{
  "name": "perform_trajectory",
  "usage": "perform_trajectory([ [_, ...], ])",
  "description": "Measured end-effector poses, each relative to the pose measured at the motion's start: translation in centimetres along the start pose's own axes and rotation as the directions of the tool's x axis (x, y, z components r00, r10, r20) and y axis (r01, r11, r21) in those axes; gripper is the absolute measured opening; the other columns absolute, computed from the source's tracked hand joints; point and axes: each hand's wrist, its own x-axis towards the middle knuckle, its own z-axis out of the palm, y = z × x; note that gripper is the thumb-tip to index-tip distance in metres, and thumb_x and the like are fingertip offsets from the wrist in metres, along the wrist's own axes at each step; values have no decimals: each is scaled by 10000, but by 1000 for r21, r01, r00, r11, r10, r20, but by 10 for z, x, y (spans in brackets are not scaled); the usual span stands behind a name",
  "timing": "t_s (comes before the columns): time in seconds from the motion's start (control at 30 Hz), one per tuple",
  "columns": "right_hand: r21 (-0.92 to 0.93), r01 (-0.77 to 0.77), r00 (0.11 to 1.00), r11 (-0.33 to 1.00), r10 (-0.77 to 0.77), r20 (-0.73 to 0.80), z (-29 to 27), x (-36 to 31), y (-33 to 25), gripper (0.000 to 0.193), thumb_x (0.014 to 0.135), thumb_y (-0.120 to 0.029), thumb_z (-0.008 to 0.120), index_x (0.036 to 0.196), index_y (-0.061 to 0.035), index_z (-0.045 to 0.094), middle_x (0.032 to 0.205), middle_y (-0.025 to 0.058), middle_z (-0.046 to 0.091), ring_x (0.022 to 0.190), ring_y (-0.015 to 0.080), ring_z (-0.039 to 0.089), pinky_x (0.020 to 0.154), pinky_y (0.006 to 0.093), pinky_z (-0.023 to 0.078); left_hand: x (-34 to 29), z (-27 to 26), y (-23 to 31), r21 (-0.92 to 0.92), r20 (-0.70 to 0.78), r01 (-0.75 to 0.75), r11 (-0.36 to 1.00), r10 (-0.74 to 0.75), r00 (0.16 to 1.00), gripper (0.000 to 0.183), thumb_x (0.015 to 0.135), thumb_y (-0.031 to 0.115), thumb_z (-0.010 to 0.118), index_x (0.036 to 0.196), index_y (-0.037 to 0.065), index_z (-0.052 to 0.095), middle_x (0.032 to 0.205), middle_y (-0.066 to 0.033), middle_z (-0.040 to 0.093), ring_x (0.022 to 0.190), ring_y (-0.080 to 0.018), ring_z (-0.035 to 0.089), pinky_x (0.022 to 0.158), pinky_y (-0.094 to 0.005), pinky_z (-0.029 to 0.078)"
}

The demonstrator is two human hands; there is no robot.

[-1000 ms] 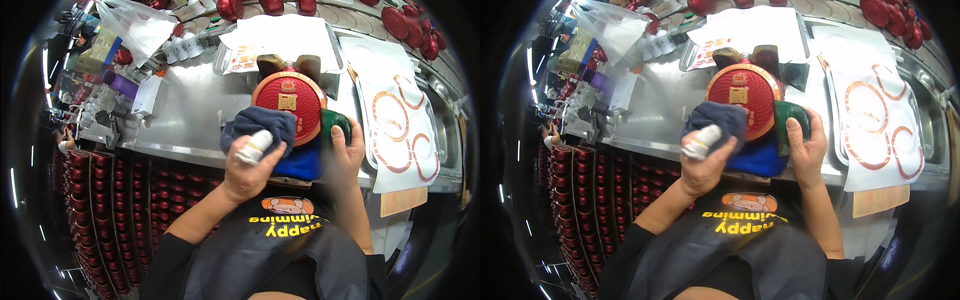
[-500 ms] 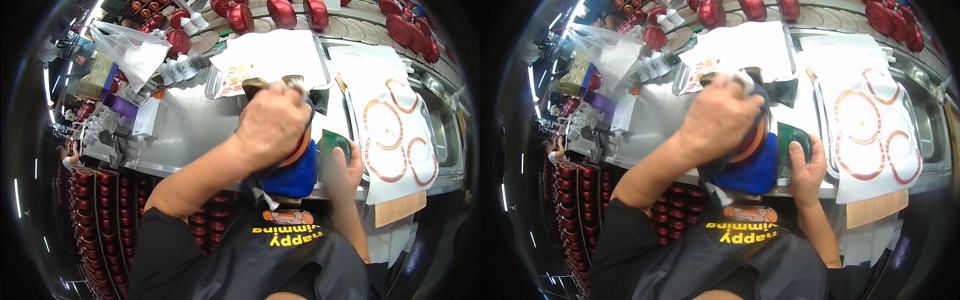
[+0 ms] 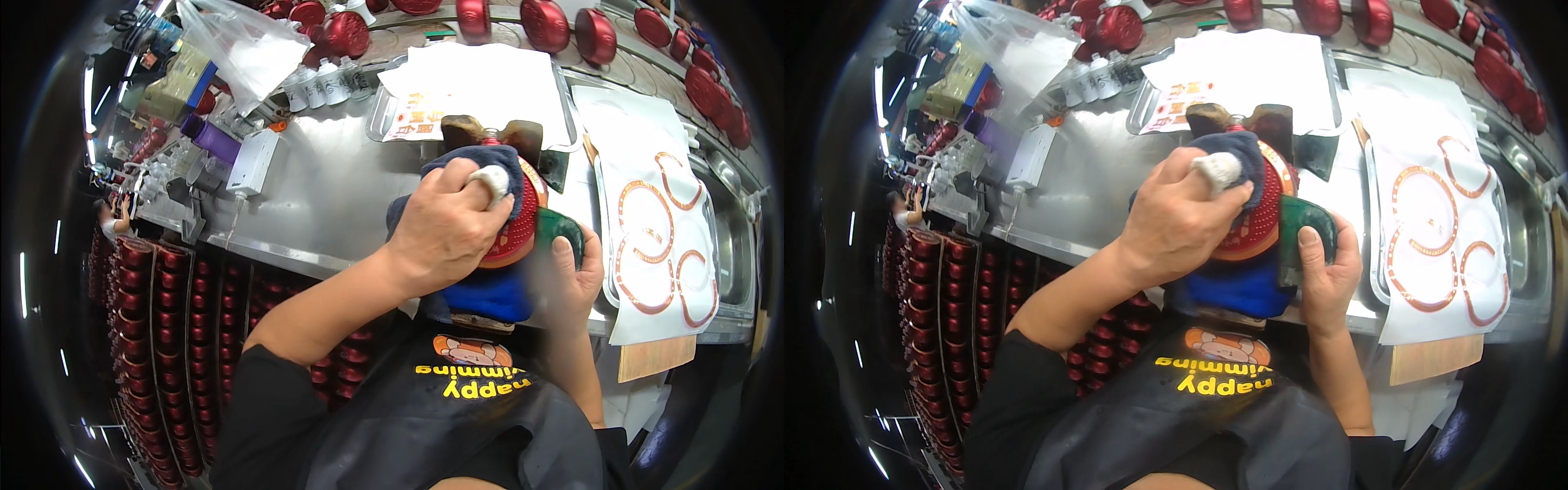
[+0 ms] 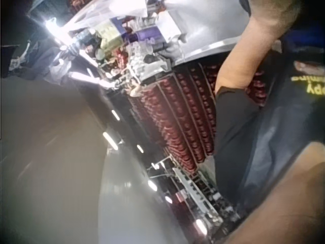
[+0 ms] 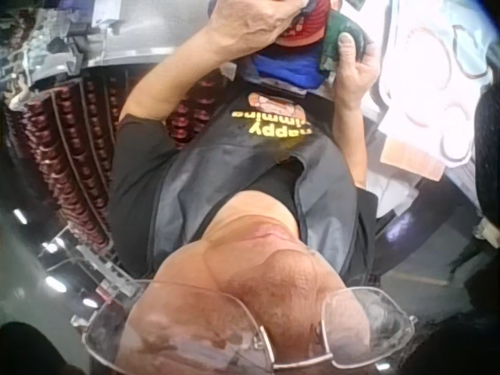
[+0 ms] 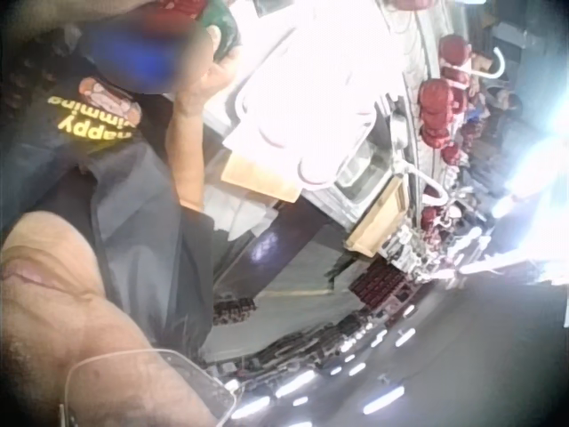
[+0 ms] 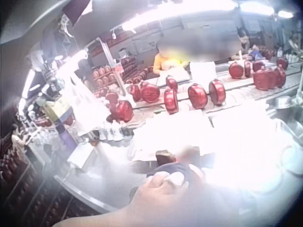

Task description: The person applies gold stickers to red spherical ornaments, presses them into place, and wipes the surface with a cloth. They repeat this process for multiple ornaments, placing finished ones on a nearby rack.

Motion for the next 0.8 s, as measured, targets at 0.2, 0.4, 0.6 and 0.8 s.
perform_trajectory([
  [0.2,-86,5,1000,996,-7,-23,0,-2,-4,319,1030,-205,665,1238,28,599,1049,54,688,928,98,622,833,240,509,-11,-18,-17,-20,-4,110,994,-110,994,157,863,135,687,998,105,762,921,-92,683,937,-289,593,821,-391,522],
  [0.4,-121,45,999,992,-47,-10,-1,0,-1,320,1035,-206,653,1242,33,598,1041,59,687,914,105,620,827,242,508,-16,-6,16,12,50,-69,998,69,996,231,851,156,653,1034,63,759,924,-81,688,951,-270,598,825,-366,512],
  [0.6,-108,47,999,993,-46,9,-2,-1,1,318,1038,-201,648,1245,34,597,1037,63,687,912,104,623,820,243,510,-35,-19,0,-35,16,139,990,-139,990,178,862,132,712,1027,112,777,1010,-101,699,972,-305,608,863,-389,536],
  [0.8,-88,31,999,996,-30,12,-2,-4,2,320,1033,-202,655,1242,34,599,1047,66,684,925,107,621,834,249,509,-61,4,38,-34,-127,62,997,-66,990,307,819,126,731,1121,138,787,1113,-65,678,1073,-292,550,892,-403,493],
])
